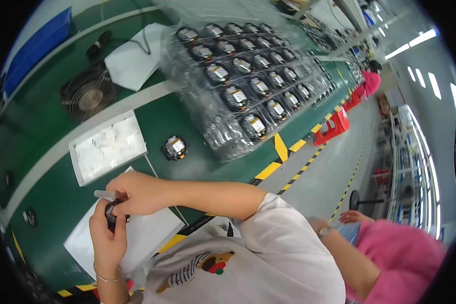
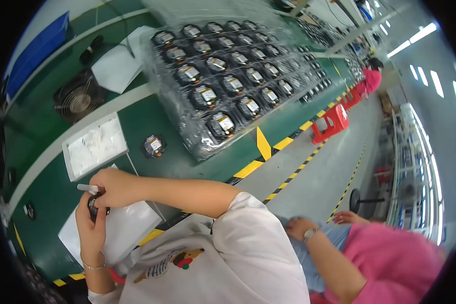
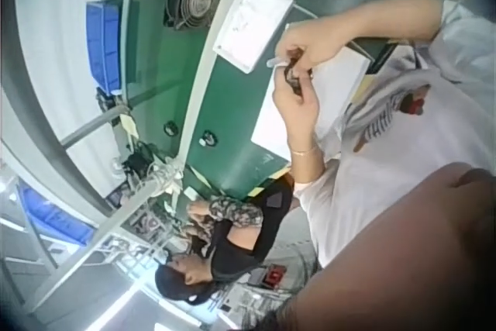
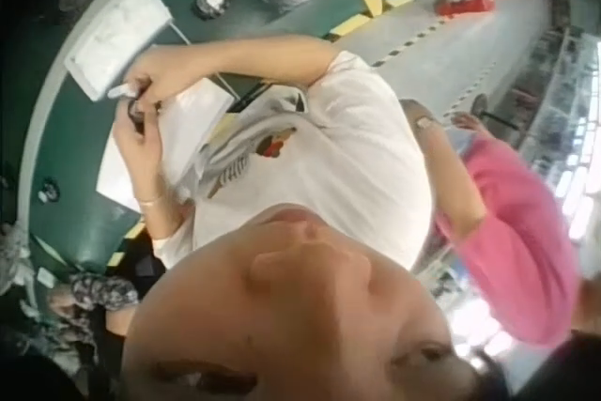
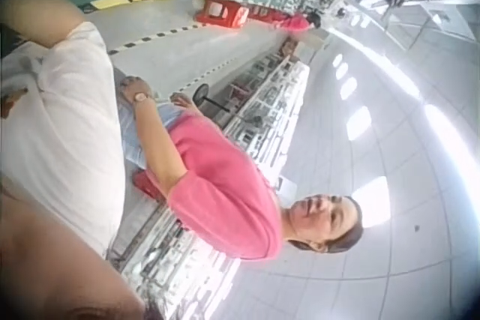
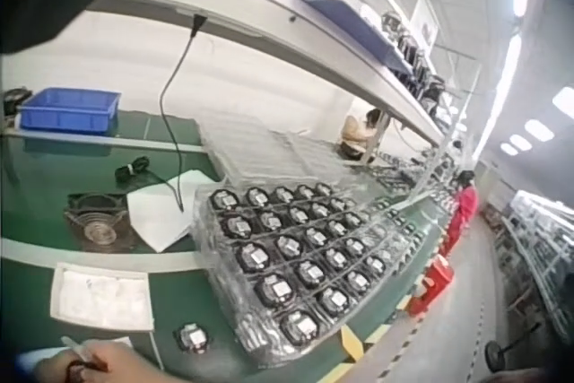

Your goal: The person assembles small electronic components into smartwatch casings using tweezers at an industrial workstation.

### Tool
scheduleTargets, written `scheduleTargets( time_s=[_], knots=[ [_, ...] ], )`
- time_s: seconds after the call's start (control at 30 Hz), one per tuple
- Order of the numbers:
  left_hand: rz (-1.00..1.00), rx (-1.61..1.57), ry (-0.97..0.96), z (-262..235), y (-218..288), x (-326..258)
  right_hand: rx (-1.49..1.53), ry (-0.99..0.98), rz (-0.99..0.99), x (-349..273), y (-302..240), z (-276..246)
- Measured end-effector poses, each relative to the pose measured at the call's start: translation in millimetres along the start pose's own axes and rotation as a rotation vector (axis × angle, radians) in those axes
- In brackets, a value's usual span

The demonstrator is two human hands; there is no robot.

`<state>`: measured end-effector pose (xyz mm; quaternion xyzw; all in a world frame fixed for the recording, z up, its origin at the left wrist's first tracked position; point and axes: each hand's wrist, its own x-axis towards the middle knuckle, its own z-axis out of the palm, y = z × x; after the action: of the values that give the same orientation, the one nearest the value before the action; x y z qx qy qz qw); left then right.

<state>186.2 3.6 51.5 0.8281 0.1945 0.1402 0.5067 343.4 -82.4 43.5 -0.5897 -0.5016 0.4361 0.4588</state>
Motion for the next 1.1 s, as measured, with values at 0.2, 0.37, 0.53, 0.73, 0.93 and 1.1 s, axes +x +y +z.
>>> scheduleTargets(
  time_s=[0.2, 0.37, 0.53, 0.73, 0.93, 1.1],
  knots=[
    [-0.170, -0.262, -0.096, -11.1, -5.5, 2.3, 0.021, 0.139, -0.150, -10.8, -1.1, 2.0],
    [-0.153, -0.299, -0.180, -15.7, -11.7, 0.1, -0.063, 0.136, -0.219, -19.4, -8.6, -1.4],
    [0.007, -0.157, -0.151, -15.4, -22.9, -5.3, -0.258, 0.062, -0.151, -29.9, -15.2, -9.3],
    [0.032, 0.119, 0.100, -7.8, -34.5, -8.3, -0.302, 0.279, -0.179, -14.4, -9.1, 9.3],
    [-0.142, -0.117, -0.074, -3.0, -19.5, 26.7, -0.169, 0.203, -0.003, 2.9, 21.5, -3.3],
    [-0.109, -0.382, -0.108, -9.8, -19.1, 20.3, 0.084, 0.100, -0.013, 4.7, 11.6, -9.5]
  ],
)
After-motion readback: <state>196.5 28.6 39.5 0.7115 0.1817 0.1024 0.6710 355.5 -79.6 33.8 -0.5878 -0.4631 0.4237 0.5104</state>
